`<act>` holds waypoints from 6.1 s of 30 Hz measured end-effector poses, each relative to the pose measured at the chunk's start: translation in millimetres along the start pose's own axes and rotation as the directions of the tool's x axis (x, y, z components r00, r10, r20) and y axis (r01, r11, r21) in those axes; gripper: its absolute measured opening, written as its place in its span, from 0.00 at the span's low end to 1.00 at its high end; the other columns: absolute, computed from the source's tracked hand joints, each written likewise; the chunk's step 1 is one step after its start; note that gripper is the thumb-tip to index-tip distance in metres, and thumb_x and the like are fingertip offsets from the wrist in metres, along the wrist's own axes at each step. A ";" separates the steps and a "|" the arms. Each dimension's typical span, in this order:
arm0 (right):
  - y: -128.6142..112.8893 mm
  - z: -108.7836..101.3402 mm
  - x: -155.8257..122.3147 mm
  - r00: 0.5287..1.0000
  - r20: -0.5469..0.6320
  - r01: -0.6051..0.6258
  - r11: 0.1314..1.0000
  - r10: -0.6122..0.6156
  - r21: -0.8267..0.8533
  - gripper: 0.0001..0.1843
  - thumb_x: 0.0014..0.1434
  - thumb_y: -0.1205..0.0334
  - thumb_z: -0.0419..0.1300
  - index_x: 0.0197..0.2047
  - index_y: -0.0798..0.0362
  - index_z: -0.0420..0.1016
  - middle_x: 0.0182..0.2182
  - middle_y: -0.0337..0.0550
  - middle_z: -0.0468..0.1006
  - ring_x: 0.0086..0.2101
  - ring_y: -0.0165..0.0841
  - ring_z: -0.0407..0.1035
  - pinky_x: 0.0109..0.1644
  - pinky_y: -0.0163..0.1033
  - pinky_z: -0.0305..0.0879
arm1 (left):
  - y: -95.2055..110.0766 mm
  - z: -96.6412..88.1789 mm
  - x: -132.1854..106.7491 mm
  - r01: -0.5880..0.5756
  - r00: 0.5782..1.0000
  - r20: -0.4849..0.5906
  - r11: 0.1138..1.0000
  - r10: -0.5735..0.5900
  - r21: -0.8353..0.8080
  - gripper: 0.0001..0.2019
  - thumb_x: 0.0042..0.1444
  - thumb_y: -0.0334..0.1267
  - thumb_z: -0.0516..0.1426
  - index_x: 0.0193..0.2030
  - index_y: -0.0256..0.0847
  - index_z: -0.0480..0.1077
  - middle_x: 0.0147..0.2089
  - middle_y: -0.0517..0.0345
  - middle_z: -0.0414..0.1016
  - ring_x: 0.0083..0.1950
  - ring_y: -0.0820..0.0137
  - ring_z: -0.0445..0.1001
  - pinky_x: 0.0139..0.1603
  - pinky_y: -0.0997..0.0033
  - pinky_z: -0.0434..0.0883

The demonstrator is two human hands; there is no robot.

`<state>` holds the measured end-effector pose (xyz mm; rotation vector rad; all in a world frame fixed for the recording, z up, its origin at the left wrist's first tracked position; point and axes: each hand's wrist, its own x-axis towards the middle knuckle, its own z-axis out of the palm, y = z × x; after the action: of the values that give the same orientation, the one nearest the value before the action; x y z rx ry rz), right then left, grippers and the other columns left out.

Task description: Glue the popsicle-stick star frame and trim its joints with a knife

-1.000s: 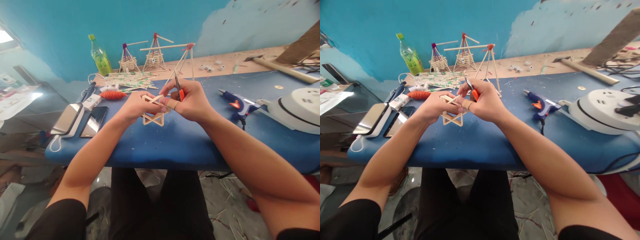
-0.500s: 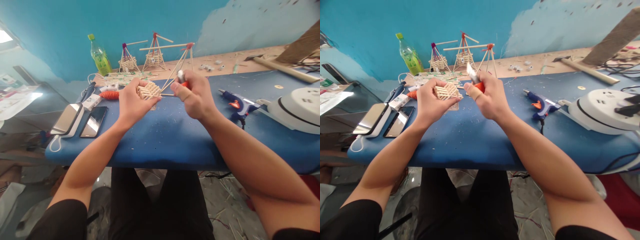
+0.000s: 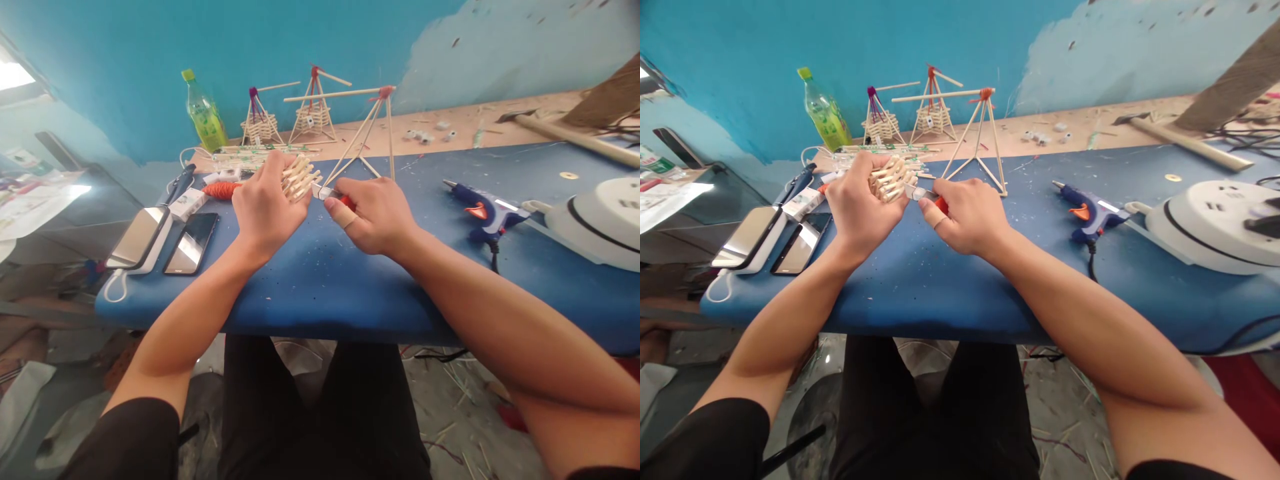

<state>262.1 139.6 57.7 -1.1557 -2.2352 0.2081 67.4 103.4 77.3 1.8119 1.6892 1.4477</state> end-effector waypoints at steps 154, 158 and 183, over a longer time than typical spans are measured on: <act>4.6 -9.8 1.2 0.990 -0.130 -0.084 0.981 0.062 -0.176 0.24 0.74 0.40 0.53 0.35 0.48 0.74 0.29 0.47 0.78 0.31 0.39 0.66 0.38 0.44 0.47 | -13.3 7.2 15.4 0.216 0.958 0.270 0.852 -0.092 -0.477 0.25 0.39 0.52 0.81 0.36 0.39 0.80 0.32 0.59 0.83 0.29 0.71 0.79 0.30 0.71 0.78; -1.1 -11.0 0.2 0.990 -0.107 -0.108 0.972 0.087 -0.207 0.24 0.73 0.40 0.53 0.35 0.48 0.76 0.30 0.48 0.79 0.31 0.41 0.68 0.39 0.45 0.47 | -13.8 7.1 16.3 0.240 0.947 0.306 0.846 -0.097 -0.476 0.24 0.40 0.53 0.81 0.35 0.39 0.81 0.31 0.60 0.82 0.28 0.71 0.78 0.28 0.70 0.76; 12.5 3.8 10.0 0.948 -0.318 0.182 0.872 -0.032 0.455 0.05 0.62 0.56 0.71 0.35 0.46 0.81 0.34 0.41 0.80 0.36 0.37 0.70 0.45 0.48 0.70 | -16.1 6.4 11.8 0.239 0.912 0.408 0.848 -0.030 -0.473 0.22 0.44 0.46 0.80 0.43 0.38 0.85 0.32 0.61 0.81 0.31 0.72 0.77 0.34 0.71 0.74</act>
<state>264.1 155.5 54.1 -0.7314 -1.8252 0.4779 60.7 120.8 67.7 1.5097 1.0746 1.2213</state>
